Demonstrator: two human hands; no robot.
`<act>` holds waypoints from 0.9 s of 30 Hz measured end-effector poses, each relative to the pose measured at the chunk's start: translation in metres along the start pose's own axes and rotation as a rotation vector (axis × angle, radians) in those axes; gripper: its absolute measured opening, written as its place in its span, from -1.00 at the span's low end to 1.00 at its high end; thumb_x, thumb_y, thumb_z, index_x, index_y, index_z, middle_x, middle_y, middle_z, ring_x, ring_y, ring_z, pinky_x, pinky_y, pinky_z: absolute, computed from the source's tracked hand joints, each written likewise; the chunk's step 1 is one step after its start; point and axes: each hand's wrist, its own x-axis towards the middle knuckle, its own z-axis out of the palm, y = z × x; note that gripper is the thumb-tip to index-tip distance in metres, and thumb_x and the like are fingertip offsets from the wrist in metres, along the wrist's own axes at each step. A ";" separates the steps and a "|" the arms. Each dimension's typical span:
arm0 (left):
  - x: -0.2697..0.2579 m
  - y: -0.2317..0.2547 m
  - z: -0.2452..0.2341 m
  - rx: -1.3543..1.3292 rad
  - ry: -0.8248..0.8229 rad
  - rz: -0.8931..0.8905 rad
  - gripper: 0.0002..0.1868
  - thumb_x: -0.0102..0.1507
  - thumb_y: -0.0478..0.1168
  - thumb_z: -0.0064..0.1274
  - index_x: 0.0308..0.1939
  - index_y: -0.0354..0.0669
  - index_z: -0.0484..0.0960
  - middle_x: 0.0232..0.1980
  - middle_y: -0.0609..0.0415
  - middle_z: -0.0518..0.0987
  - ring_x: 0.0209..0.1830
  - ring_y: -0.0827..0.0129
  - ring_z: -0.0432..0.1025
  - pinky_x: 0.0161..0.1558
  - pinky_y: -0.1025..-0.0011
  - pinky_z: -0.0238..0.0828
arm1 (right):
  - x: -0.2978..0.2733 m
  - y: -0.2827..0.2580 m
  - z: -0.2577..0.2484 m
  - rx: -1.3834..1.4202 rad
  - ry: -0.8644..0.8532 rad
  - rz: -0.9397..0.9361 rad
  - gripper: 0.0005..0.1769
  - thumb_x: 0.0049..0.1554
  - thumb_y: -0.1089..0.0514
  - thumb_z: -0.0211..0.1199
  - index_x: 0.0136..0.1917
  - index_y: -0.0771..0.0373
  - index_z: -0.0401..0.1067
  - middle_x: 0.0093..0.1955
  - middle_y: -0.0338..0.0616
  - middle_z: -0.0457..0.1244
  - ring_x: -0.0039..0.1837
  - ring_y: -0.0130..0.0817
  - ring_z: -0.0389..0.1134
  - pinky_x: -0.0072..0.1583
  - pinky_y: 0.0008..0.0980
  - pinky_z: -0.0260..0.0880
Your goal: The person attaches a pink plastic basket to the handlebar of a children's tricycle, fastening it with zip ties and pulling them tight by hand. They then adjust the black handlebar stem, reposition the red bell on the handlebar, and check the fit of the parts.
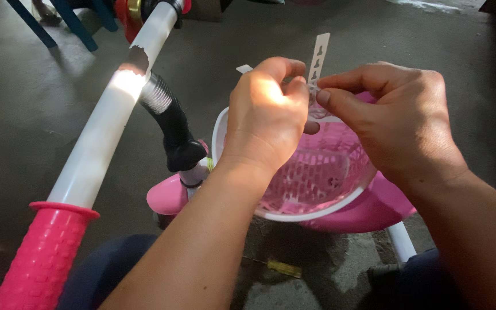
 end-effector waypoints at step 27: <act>-0.008 -0.016 0.015 -0.063 0.031 0.102 -0.86 0.33 -0.29 0.00 -0.21 -0.28 0.65 -0.42 0.04 0.69 -0.48 0.47 0.63 -0.40 0.48 0.56 | 0.002 0.002 -0.001 0.075 0.044 0.057 -0.85 0.18 0.17 0.36 -0.02 0.27 0.62 -0.16 -0.15 0.45 -0.14 -0.52 0.47 -0.08 -0.54 0.49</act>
